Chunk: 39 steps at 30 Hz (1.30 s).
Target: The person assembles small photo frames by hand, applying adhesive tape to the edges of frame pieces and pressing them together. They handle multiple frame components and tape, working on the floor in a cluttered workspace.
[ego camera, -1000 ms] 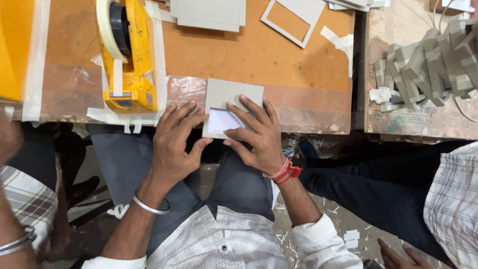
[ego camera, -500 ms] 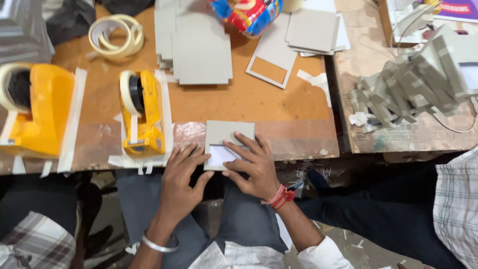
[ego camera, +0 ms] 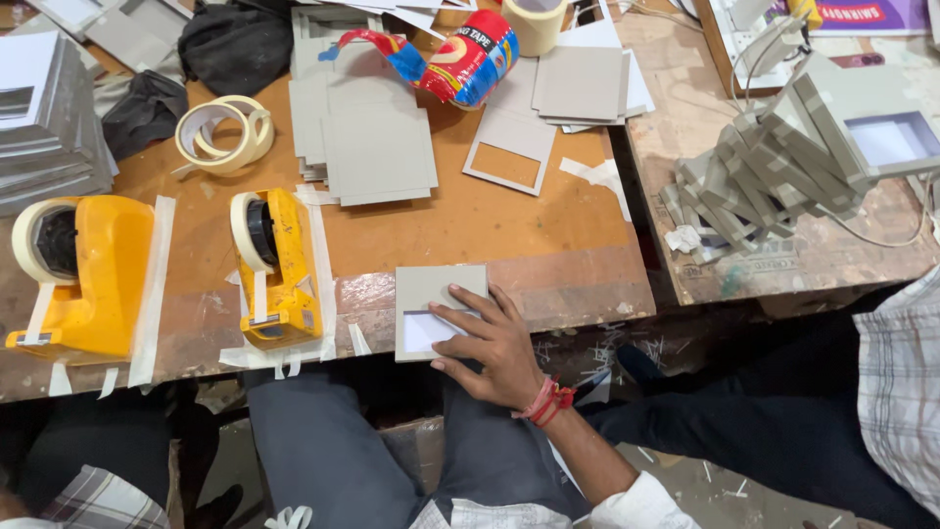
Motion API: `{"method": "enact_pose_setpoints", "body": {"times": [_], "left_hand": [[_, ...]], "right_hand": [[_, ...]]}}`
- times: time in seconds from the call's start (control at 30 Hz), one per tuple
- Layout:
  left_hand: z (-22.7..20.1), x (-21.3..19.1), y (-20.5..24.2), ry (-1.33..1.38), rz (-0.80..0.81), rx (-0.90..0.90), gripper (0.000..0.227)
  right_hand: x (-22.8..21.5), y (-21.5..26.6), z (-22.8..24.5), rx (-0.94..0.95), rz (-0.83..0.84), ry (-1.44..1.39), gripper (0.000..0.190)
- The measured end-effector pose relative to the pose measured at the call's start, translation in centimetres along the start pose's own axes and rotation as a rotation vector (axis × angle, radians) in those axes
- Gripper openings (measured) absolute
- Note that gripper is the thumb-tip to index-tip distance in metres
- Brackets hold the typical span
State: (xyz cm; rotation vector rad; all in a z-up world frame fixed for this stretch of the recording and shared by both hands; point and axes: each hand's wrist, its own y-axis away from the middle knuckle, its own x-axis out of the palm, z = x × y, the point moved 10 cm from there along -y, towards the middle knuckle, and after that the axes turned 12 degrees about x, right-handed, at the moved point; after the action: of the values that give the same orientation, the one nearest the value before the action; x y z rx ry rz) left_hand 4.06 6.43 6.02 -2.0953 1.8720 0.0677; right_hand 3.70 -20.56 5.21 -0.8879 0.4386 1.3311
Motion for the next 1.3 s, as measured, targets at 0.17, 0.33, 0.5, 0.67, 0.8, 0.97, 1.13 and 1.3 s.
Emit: {"method": "enact_pose_setpoints", "body": {"times": [0.17,0.33,0.5,0.67,0.8,0.97,1.13,1.3], "left_hand": [[0.1,-1.3,1.1,-0.002,-0.001,-0.007,0.038],[-0.3,-3.1,2.0,-0.055,-0.037,-0.024,0.038],[-0.6,-3.1,2.7,-0.124,-0.072,-0.016,0.039],[-3.1,-3.9,2.5,-0.191,-0.067,0.080,0.039],[-6.2,-2.8,1.0,-0.220,0.018,0.246,0.040],[-3.8,5.8,-0.2,-0.338,0.056,0.429,0.045],[-3.6,8.6,0.9,-0.519,0.053,0.556,0.029],[-4.0,9.6,0.4,-0.622,0.071,0.695,0.027]], "right_hand": [[-0.1,0.0,-0.2,0.003,-0.025,-0.001,0.014],[0.0,0.0,0.1,-0.010,-0.029,0.003,0.014],[-0.1,0.1,0.0,-0.021,-0.031,0.007,0.014],[0.0,0.2,0.1,-0.022,-0.030,0.008,0.014],[-0.5,0.0,0.3,-0.032,-0.023,-0.008,0.016],[-0.2,0.1,0.4,-0.026,-0.017,0.007,0.016],[-0.5,-0.3,0.4,-0.007,-0.003,0.010,0.018],[0.2,-0.8,-0.6,0.012,0.030,0.042,0.017]]}}
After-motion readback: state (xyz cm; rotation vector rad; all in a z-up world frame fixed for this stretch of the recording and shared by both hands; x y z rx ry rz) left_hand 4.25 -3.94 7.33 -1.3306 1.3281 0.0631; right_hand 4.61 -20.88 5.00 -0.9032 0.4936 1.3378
